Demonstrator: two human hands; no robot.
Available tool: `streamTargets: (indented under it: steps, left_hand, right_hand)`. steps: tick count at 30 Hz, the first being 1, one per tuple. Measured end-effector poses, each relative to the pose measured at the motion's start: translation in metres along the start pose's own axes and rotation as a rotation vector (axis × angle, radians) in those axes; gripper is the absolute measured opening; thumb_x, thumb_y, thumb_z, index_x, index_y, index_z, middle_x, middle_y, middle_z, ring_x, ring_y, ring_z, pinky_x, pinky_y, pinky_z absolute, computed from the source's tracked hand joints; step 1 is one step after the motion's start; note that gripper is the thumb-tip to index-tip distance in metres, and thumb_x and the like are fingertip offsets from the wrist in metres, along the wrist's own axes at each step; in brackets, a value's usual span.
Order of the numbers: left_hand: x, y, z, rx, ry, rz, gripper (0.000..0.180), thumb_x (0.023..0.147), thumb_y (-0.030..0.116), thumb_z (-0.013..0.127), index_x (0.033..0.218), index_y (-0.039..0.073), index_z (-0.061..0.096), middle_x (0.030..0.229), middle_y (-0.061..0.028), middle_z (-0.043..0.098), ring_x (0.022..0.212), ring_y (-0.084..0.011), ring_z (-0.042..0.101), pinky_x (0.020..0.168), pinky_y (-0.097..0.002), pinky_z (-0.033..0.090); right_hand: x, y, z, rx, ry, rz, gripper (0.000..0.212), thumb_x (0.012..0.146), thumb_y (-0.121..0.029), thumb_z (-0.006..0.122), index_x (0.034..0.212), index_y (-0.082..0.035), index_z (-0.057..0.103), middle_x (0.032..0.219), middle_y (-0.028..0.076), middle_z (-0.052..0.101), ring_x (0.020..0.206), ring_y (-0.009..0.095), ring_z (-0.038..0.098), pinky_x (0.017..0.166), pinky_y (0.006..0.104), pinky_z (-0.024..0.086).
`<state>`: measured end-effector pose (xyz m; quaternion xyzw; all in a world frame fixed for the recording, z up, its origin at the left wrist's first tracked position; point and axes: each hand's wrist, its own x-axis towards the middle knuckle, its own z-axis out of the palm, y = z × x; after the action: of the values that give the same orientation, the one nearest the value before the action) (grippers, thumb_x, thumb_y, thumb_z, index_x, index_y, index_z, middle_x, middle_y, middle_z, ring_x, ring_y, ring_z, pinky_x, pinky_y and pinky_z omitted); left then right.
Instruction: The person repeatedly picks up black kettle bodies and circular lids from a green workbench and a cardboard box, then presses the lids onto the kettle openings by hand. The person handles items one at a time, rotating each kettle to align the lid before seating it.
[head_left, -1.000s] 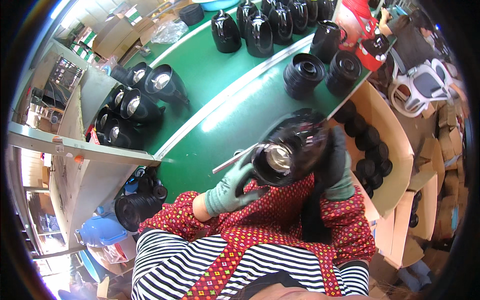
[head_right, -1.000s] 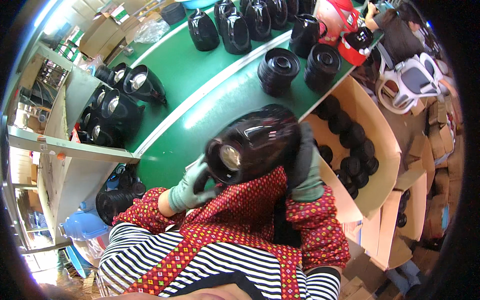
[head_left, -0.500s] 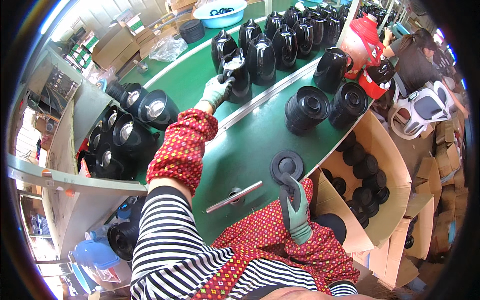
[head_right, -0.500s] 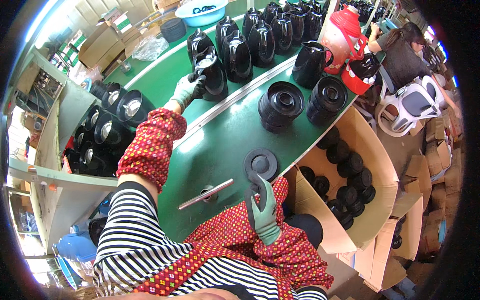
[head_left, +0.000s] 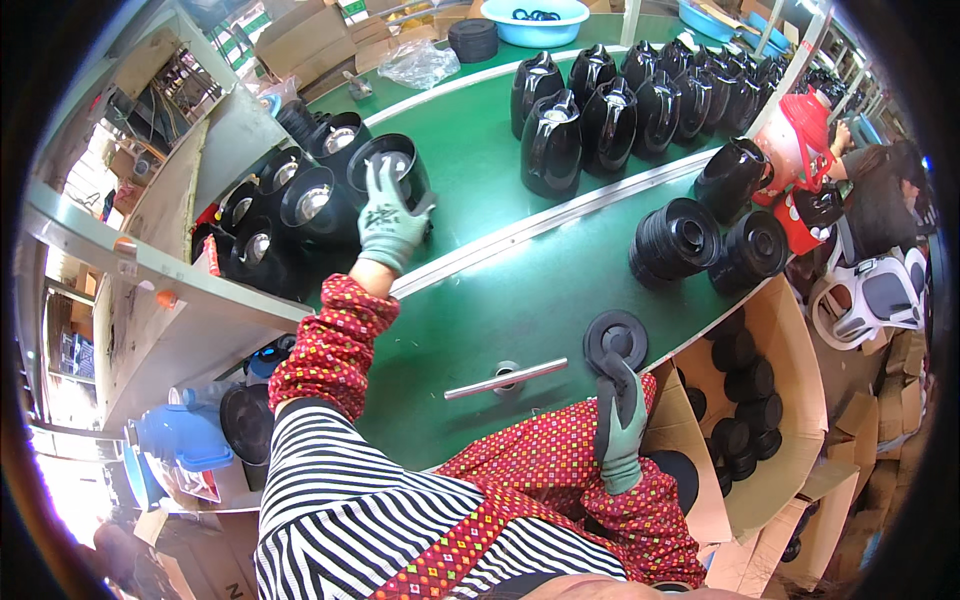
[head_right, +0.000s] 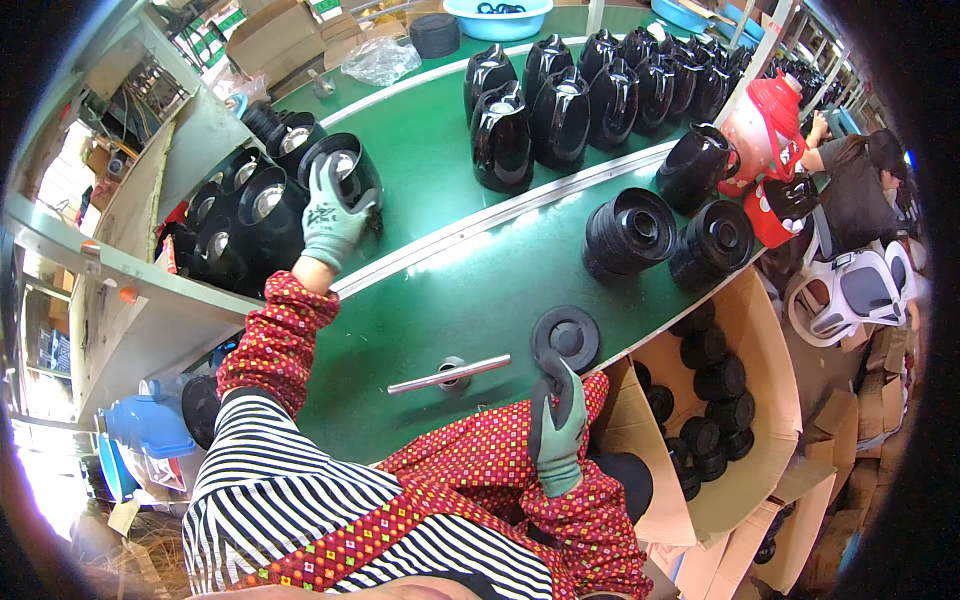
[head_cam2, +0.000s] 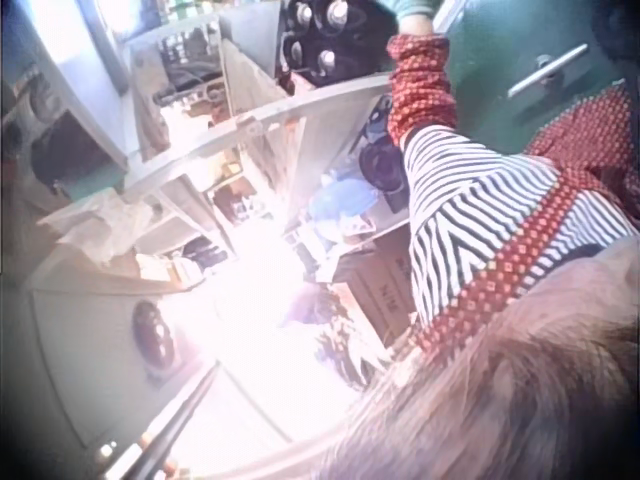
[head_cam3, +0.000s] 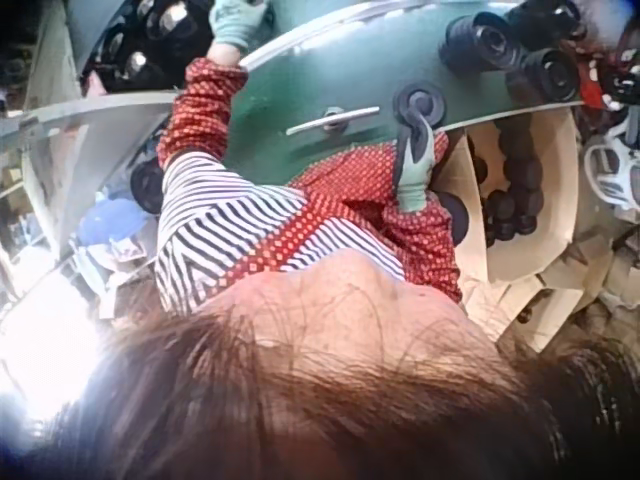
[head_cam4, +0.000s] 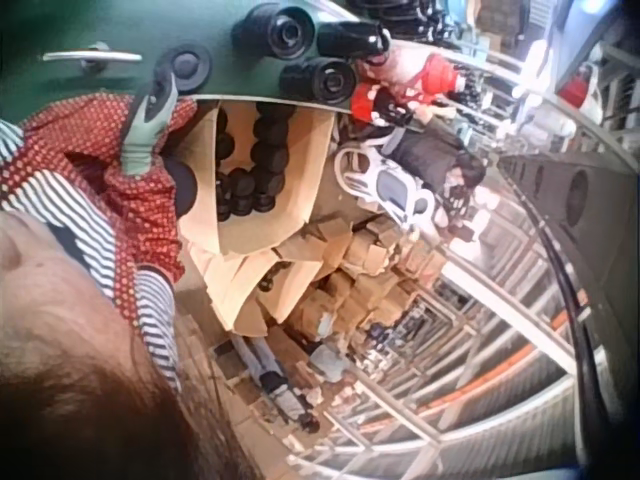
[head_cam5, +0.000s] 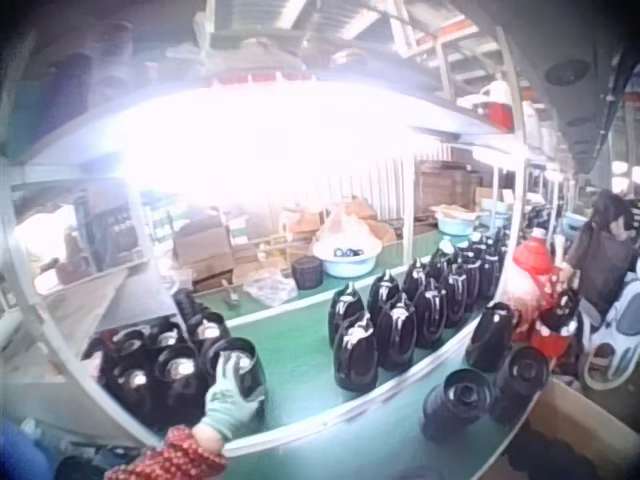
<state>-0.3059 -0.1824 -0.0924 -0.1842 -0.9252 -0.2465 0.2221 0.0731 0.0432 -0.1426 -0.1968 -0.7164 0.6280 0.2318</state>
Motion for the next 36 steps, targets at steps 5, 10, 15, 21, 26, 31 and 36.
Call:
streamTargets:
  steps: [5, 10, 15, 21, 26, 31, 36]
  left_hand:
    - [0.014, -0.093, 0.01, 0.146, -0.105, -0.125, 0.078, 0.082, 0.04, 0.085, 0.145, 0.008, 0.051, 0.157, -0.0186, 0.05, 0.118, -0.0421, 0.068, 0.096, -0.0479, 0.058]
    - [0.0, -0.043, -0.003, -0.092, 0.005, 0.118, 0.045, 0.076, 0.021, 0.087, 0.113, 0.009, 0.066, 0.113, -0.0117, 0.073, 0.101, -0.0362, 0.07, 0.086, -0.0427, 0.057]
    - [-0.061, 0.062, -0.075, -0.326, -0.132, 0.44, 0.033, 0.071, 0.005, 0.084, 0.099, 0.004, 0.066, 0.136, -0.0121, 0.069, 0.084, -0.032, 0.074, 0.072, -0.038, 0.059]
    - [-0.131, 0.148, -0.136, -0.365, -0.37, 0.772, 0.037, 0.073, 0.017, 0.091, 0.1, 0.006, 0.069, 0.139, -0.019, 0.066, 0.077, -0.0279, 0.076, 0.068, -0.0366, 0.062]
    - [-0.168, 0.173, -0.159, -0.695, -0.387, 0.847, 0.041, 0.077, 0.009, 0.086, 0.114, 0.006, 0.07, 0.136, -0.0183, 0.068, 0.105, -0.0311, 0.076, 0.089, -0.0368, 0.062]
    - [-0.199, 0.135, -0.121, -1.16, -0.866, -0.186, 0.049, 0.111, 0.02, 0.048, 0.157, 0.004, 0.041, 0.127, -0.0153, 0.07, 0.093, -0.018, 0.072, 0.08, -0.0334, 0.06]
    - [-0.258, 0.106, -0.071, -1.529, -1.55, 0.029, 0.053, 0.114, 0.034, 0.048, 0.157, 0.003, 0.045, 0.148, -0.0155, 0.058, 0.132, -0.0262, 0.061, 0.111, -0.043, 0.052]
  right_hand:
    - [-0.004, 0.011, 0.005, -0.057, -0.025, -0.042, 0.046, 0.098, -0.004, 0.062, 0.143, 0.005, 0.056, 0.138, 0.017, 0.064, 0.13, 0.027, 0.061, 0.112, 0.0363, 0.046]
    - [0.0, -0.01, 0.001, -0.13, -0.031, -0.038, 0.052, 0.1, -0.011, 0.068, 0.147, 0.003, 0.054, 0.146, 0.018, 0.058, 0.134, 0.027, 0.057, 0.113, 0.0363, 0.046]
    - [0.021, -0.059, 0.011, 0.114, -0.132, 0.217, 0.088, 0.095, -0.041, 0.078, 0.162, -0.003, 0.035, 0.153, 0.024, 0.05, 0.134, 0.031, 0.058, 0.105, 0.0389, 0.052]
    - [0.033, -0.111, 0.019, 0.521, -0.223, 0.426, 0.087, 0.095, -0.051, 0.078, 0.158, -0.008, 0.037, 0.139, 0.018, 0.061, 0.096, 0.026, 0.075, 0.077, 0.0392, 0.063]
    - [-0.027, -0.116, -0.029, 0.762, -0.323, 0.462, 0.062, 0.111, -0.042, 0.056, 0.156, 0.0, 0.046, 0.142, 0.012, 0.063, 0.126, 0.021, 0.066, 0.111, 0.035, 0.054]
    - [-0.084, -0.101, -0.092, 0.75, -0.354, 0.199, 0.075, 0.098, -0.039, 0.074, 0.153, 0.003, 0.046, 0.141, 0.015, 0.063, 0.128, 0.025, 0.064, 0.109, 0.0395, 0.051]
    - [-0.073, -0.127, -0.109, 0.57, -0.696, 0.266, 0.113, 0.076, -0.04, 0.095, 0.161, 0.008, 0.038, 0.157, 0.016, 0.054, 0.14, 0.02, 0.052, 0.121, 0.0378, 0.038]
